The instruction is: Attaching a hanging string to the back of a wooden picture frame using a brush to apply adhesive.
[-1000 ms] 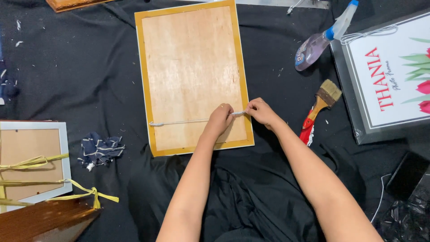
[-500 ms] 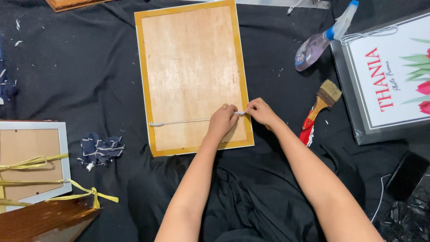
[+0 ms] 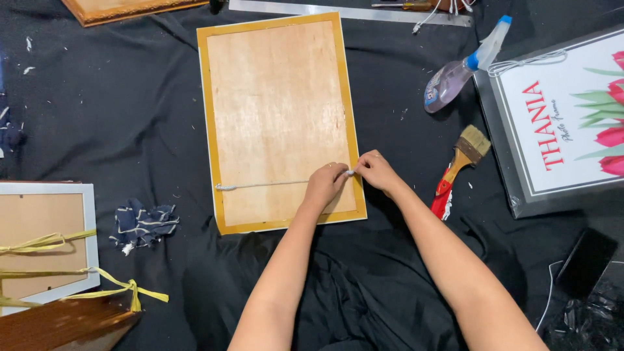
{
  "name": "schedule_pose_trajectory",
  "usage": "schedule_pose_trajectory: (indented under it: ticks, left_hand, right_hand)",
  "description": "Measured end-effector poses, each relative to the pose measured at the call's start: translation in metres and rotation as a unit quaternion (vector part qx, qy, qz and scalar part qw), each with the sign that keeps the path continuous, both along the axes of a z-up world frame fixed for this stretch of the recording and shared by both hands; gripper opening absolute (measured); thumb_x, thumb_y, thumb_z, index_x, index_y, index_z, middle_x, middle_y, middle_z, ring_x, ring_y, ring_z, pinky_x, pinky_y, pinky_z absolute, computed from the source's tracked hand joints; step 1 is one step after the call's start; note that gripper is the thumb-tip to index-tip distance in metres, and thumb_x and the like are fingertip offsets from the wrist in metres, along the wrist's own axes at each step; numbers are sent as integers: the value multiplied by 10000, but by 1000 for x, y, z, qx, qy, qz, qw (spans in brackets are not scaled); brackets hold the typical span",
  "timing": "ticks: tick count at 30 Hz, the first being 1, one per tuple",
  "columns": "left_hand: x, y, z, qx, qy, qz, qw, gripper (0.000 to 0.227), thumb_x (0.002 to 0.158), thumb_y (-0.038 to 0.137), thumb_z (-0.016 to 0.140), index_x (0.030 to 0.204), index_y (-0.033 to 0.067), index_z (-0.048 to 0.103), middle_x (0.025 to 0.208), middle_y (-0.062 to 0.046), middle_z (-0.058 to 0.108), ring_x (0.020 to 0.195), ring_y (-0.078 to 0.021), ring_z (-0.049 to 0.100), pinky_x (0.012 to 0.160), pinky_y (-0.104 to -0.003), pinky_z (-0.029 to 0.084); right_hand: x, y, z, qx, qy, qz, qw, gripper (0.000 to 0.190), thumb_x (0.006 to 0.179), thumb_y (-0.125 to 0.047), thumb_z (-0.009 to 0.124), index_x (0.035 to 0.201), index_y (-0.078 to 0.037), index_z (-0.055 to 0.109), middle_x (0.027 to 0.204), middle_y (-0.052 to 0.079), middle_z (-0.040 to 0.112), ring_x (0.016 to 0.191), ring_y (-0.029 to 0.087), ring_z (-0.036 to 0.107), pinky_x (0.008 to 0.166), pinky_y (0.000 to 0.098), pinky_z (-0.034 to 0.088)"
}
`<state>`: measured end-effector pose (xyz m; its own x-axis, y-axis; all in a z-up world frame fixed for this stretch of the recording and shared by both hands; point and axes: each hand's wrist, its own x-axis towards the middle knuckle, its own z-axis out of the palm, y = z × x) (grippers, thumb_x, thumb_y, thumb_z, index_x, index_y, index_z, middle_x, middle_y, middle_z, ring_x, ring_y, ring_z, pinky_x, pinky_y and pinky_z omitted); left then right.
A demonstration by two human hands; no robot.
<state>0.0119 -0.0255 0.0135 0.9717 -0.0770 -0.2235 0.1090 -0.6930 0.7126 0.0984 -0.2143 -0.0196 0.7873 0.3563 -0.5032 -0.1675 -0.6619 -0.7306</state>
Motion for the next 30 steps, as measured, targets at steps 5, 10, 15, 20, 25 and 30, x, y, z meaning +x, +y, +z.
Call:
schedule_pose_trajectory:
  ticks: [5,10,15,20,25,30]
  left_hand:
    - [-2,-1,19,26,22,2,999,226,1022,289,597,1219,208,669,1027,-101,708,1067,-323,705,944,-458,570]
    - [0,13,15,65,85,-13,994,539,896,251,746,1361,163,489,1111,-147,677,1113,-373,692,983,-526,552]
    - [-13,41,26,63,104,1,993,203,1013,254,601,1100,75,642,1007,-150,703,1076,-378,701,923,-509,552]
    - [-23,44,24,60,62,29,996,224,1043,304,565,1102,115,671,1004,-123,686,1072,-351,692,937,-492,552]
    - [-26,43,27,75,17,31,997,216,1041,292,561,1075,118,684,962,-125,675,1041,-357,687,921,-495,554]
    - [-27,45,29,63,-19,20,998,196,1036,279,554,1034,116,664,932,-138,647,1009,-392,662,899,-507,547]
  right_hand:
    - [1,2,13,-10,-17,-5,1000,196,903,-272,664,1046,-142,698,1184,71,587,1193,266,596,1035,429,490]
    - [-11,13,57,-1,-91,51,995,334,963,-27,483,1236,-118,653,1232,125,540,1231,342,582,1083,453,466]
    - [-26,21,44,-52,-135,172,974,410,850,-179,684,1253,-252,680,1286,52,497,1332,346,421,1165,420,398]
    - [-43,32,61,-65,-159,138,975,222,942,-234,728,1161,-266,741,1289,28,506,1351,342,400,1124,386,463]
    - [-43,28,35,-79,-205,119,968,126,943,-332,752,1054,-276,771,1226,-16,529,1322,288,433,1104,363,481]
    - [-40,23,24,-77,-257,129,955,120,904,-370,777,1016,-326,773,1182,-31,522,1258,278,514,1081,374,508]
